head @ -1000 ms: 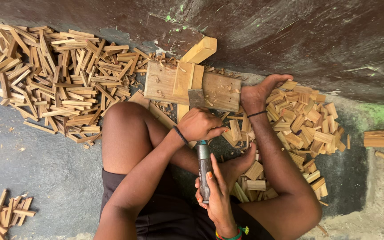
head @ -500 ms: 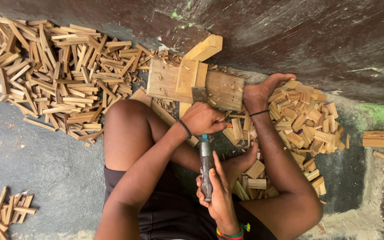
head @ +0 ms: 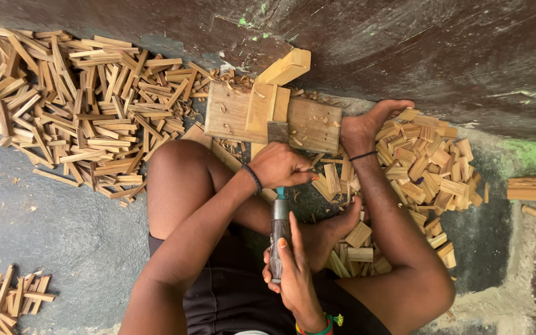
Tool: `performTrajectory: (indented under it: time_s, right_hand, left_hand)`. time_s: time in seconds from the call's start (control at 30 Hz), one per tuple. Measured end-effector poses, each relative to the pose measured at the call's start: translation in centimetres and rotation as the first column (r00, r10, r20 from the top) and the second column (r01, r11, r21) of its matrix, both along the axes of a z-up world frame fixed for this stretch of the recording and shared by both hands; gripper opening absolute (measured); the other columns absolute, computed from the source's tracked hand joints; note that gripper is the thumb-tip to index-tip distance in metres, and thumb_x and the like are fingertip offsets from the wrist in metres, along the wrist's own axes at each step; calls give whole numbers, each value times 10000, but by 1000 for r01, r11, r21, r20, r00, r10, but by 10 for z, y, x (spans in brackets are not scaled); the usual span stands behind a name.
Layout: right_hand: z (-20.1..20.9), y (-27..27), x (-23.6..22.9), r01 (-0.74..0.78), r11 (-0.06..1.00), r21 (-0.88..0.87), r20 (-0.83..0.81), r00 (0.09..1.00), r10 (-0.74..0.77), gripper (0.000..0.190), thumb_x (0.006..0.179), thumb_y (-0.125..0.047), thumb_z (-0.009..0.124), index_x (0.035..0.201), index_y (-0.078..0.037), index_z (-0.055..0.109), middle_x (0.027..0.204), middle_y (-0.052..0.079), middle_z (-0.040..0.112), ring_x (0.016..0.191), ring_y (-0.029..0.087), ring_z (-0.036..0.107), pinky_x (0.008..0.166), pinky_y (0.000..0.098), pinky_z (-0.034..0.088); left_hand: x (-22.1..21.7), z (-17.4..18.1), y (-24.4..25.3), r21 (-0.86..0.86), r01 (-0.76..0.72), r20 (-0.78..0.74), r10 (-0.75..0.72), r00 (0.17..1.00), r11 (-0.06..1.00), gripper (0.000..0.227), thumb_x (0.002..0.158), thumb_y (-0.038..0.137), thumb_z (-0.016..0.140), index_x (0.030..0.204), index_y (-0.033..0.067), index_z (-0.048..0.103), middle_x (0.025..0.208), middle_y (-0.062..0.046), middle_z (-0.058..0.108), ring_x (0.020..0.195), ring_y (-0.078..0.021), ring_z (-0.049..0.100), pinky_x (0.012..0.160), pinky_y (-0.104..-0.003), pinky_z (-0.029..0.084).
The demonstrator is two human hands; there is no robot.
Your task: The person sits on the floor and uses a chisel to carve a small piece of wood held in a wooden jig. They repeatedly strike the chisel with a mallet to shape the wood, creating small wood shavings that fall onto the floor.
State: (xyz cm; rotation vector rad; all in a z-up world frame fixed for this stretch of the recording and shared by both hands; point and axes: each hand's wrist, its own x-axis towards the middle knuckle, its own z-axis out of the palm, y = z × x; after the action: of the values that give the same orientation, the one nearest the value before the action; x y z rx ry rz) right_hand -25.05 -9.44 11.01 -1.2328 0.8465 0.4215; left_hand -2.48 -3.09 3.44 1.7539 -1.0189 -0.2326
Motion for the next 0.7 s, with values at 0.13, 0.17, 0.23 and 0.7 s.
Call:
performTrajectory:
  time_s: [0.13,0.17,0.23,0.7]
  right_hand:
    - [-3,0,2,-17,1000,-15,-2,1000,17,677,1029,-323,427,1624,-416,117,763,89,592,460,128,561,321,216,377]
    - [-4,0,2,-25,999,-24,-9,1000,24,679,1028,-321,428,1623,-418,116,760,91,592,458,129,562,320,216,374]
    - [-5,-1,2,-27,999,-23,-6,1000,27,681,1026,-319,430,1623,-418,117,757,93,590,454,132,560,319,216,371]
    - [-28,6,18,-43,998,-43,35,998,44,701,1021,-317,441,1628,-391,98,744,83,564,429,142,538,315,223,357]
  left_hand:
    - [1,-3,2,34,3,-15,-3,1000,999,481,924,404,717,615,72,556,545,-126,570,509,-359,581,517,-482,430]
    - [0,-3,2,26,-2,-12,2,1000,1000,478,925,404,715,620,72,555,547,-124,570,510,-356,582,521,-479,434]
    - [0,-3,1,23,-9,0,9,1000,1000,454,909,411,713,622,88,575,550,-120,581,518,-357,588,515,-481,437]
    - [17,-18,-3,57,28,108,-34,994,998,556,918,513,704,604,88,533,548,-125,556,536,-370,580,526,-480,436]
